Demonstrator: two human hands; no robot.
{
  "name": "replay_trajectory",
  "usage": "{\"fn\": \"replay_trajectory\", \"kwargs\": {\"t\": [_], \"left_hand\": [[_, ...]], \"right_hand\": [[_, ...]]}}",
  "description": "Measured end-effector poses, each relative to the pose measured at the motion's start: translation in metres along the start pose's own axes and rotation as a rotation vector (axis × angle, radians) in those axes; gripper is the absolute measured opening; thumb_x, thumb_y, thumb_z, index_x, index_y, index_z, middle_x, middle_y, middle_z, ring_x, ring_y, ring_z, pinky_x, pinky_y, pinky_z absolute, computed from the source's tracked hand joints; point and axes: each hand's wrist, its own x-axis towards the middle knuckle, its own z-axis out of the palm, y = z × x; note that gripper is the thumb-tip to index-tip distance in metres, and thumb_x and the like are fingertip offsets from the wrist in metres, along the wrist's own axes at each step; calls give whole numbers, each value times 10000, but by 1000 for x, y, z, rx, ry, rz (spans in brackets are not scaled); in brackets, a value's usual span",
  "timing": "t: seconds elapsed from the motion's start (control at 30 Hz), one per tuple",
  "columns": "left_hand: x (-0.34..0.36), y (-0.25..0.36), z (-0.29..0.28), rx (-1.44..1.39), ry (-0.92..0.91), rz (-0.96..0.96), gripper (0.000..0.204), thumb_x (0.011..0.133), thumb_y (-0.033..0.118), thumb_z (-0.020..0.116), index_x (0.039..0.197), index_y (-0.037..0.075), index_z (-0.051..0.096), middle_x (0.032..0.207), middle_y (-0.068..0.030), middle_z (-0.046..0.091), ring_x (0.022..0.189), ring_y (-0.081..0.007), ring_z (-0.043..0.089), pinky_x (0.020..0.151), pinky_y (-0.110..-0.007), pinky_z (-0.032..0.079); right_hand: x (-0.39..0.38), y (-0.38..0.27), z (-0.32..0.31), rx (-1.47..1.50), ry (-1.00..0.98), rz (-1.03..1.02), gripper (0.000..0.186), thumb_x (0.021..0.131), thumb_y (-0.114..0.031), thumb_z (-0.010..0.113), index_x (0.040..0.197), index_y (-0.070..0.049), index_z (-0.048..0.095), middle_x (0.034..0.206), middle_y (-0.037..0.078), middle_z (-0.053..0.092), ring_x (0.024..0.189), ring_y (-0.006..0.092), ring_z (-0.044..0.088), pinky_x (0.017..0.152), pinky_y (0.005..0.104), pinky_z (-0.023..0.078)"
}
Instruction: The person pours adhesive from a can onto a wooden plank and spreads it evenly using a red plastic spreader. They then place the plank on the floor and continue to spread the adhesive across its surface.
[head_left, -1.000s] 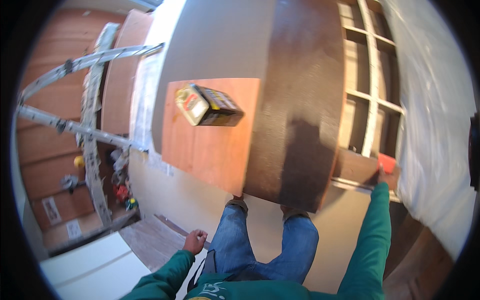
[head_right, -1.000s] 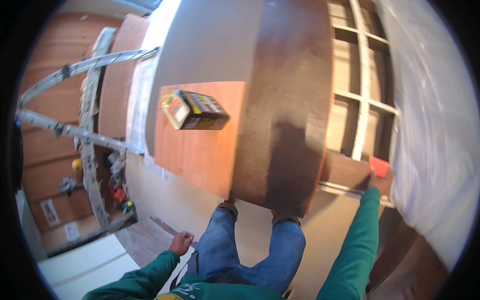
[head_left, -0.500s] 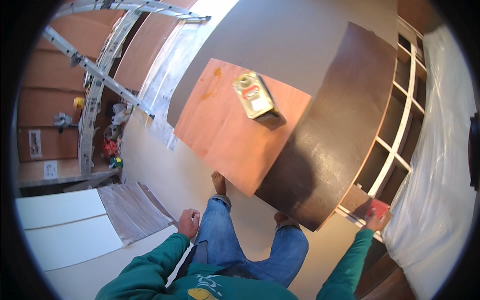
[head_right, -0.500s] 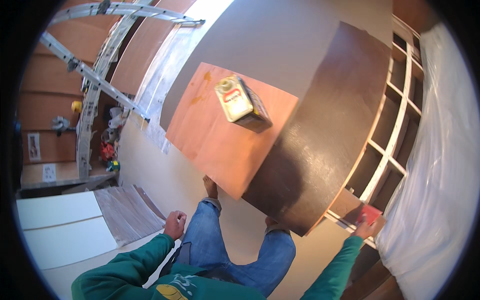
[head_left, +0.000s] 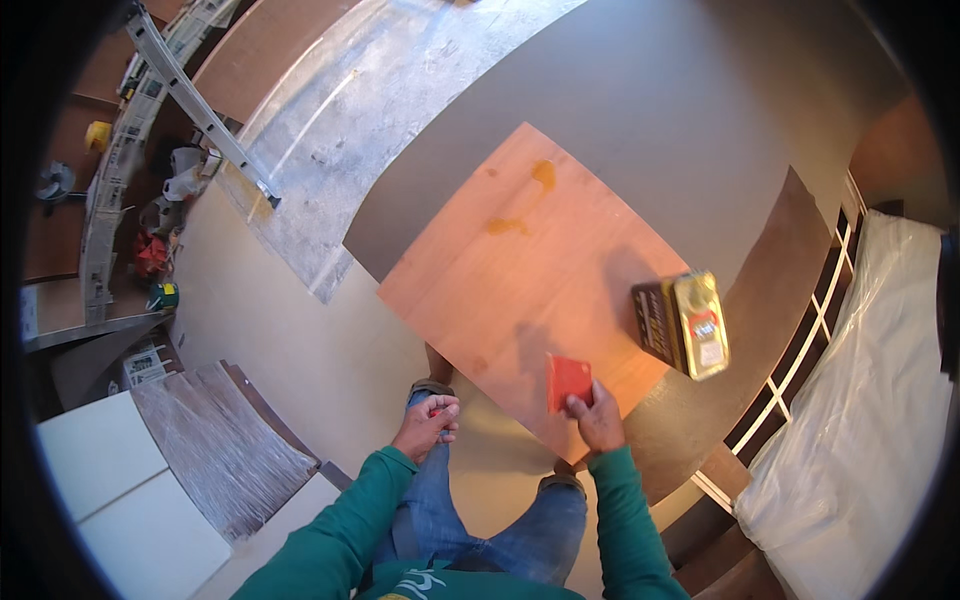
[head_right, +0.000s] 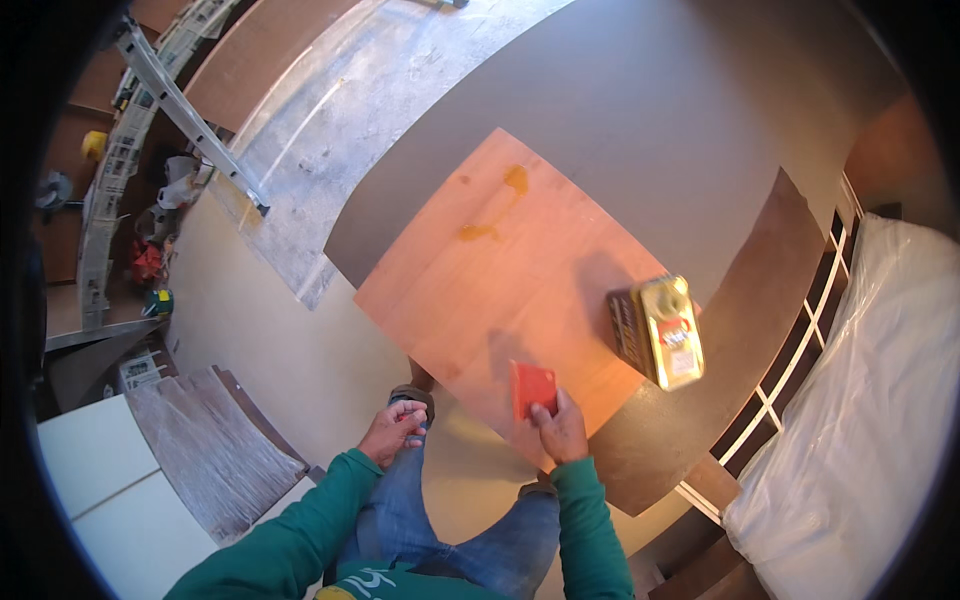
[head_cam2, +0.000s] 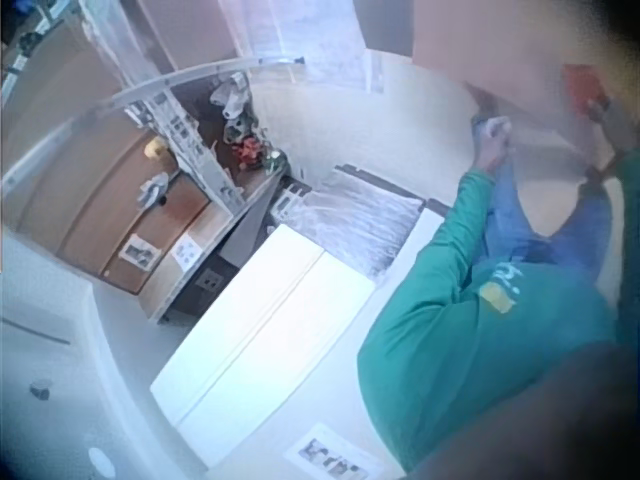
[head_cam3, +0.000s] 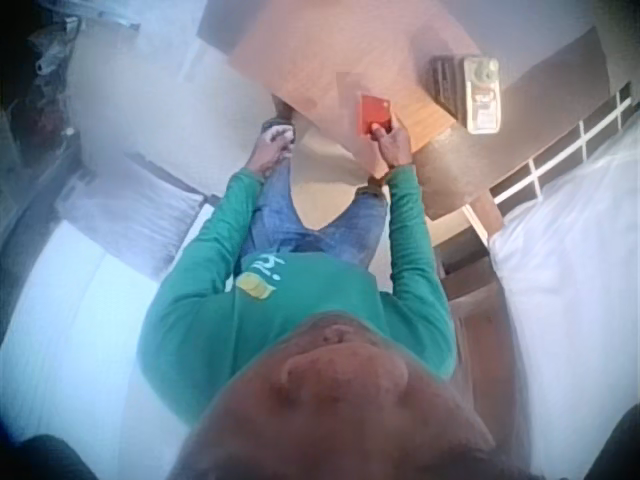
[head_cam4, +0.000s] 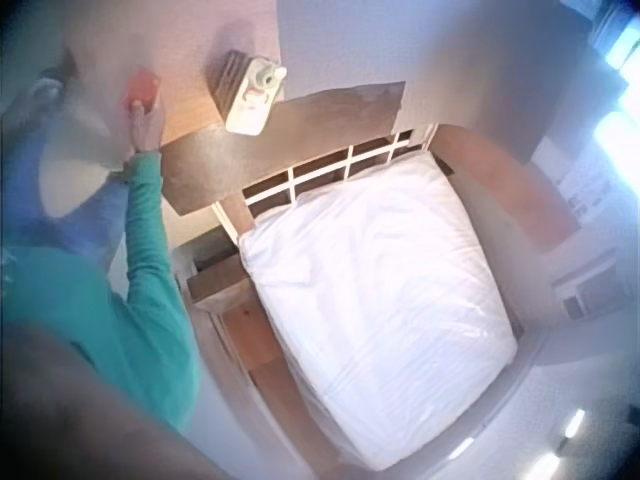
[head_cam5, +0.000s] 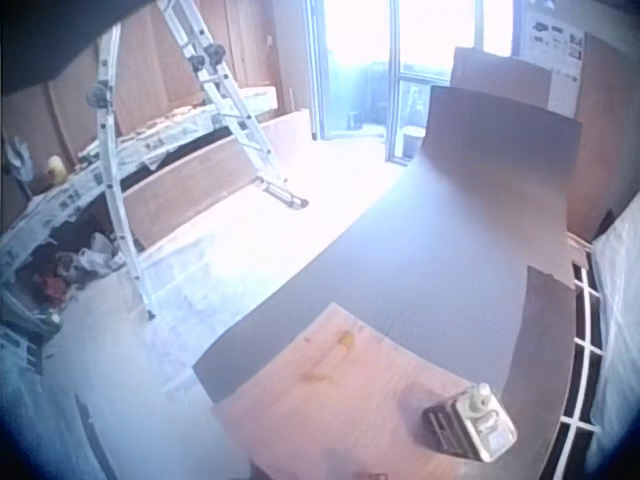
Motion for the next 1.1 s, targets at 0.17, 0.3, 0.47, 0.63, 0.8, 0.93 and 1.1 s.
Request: {"fn": "replay_trajectory", "kwargs": {"t": [0.17, 0.3, 0.47, 0.63, 0.8, 0.93, 1.1], "left_hand": [[58, 19, -46, 82, 96, 100, 292, 1002, 253, 623, 1202, 43, 661, 932, -22, 653, 818, -107, 624, 702, -292, 557], [98, -10, -40, 312, 147, 373, 252, 986, 225, 626, 1133, 27, 675, 934, -116, 678, 872, -245, 670, 789, -381, 552], [108, 12, -26, 408, -39, 605, 205, 959, 173, 622, 1109, 44, 676, 1000, -176, 675, 954, -355, 665, 857, -431, 536], [125, 12, -36, 489, 174, 537, 329, 937, 95, 602, 1261, 39, 603, 1088, -185, 622, 1005, -360, 632, 890, -440, 525], [134, 25, -48, 516, 289, 591, 538, 920, 14, 566, 1450, 4, 471, 1263, -239, 543, 1141, -395, 563, 984, -459, 487], [137, 31, -45, 605, 297, 595, 628, 922, 10, 573, 1522, -9, 386, 1355, -271, 493, 1236, -426, 510, 1048, -467, 453], [138, 31, -47, 644, 242, 533, 666, 931, 21, 590, 1547, -15, 340, 1371, -274, 480, 1269, -434, 500, 1063, -468, 447]], "right_hand": [[188, -72, 38, -636, 367, -484, 214, 962, -175, 631, 1061, 11, 671, 808, 231, 676, 759, 357, 683, 669, 447, 524], [303, -126, 19, -979, 523, -568, 154, 947, -157, 600, 928, -4, 607, 898, 258, 635, 846, 466, 614, 762, 538, 509], [377, -145, 19, -1080, 498, -590, 140, 949, -124, 584, 1039, -31, 638, 942, 212, 640, 895, 437, 613, 787, 503, 519], [395, -141, 28, -1050, 489, -684, 255, 951, -81, 556, 1183, -44, 655, 1017, 195, 633, 951, 421, 610, 840, 477, 522], [409, -127, 33, -1080, 466, -758, 303, 934, -42, 542, 1220, -36, 643, 1078, 204, 638, 1025, 429, 605, 887, 458, 519], [402, -125, 36, -1074, 405, -662, 346, 893, -13, 556, 1228, -32, 637, 1137, 193, 637, 1087, 412, 597, 939, 445, 515], [400, -127, 25, -1098, 422, -575, 435, 820, 32, 584, 1251, -19, 606, 1175, 173, 619, 1140, 389, 575, 974, 435, 510]]}}
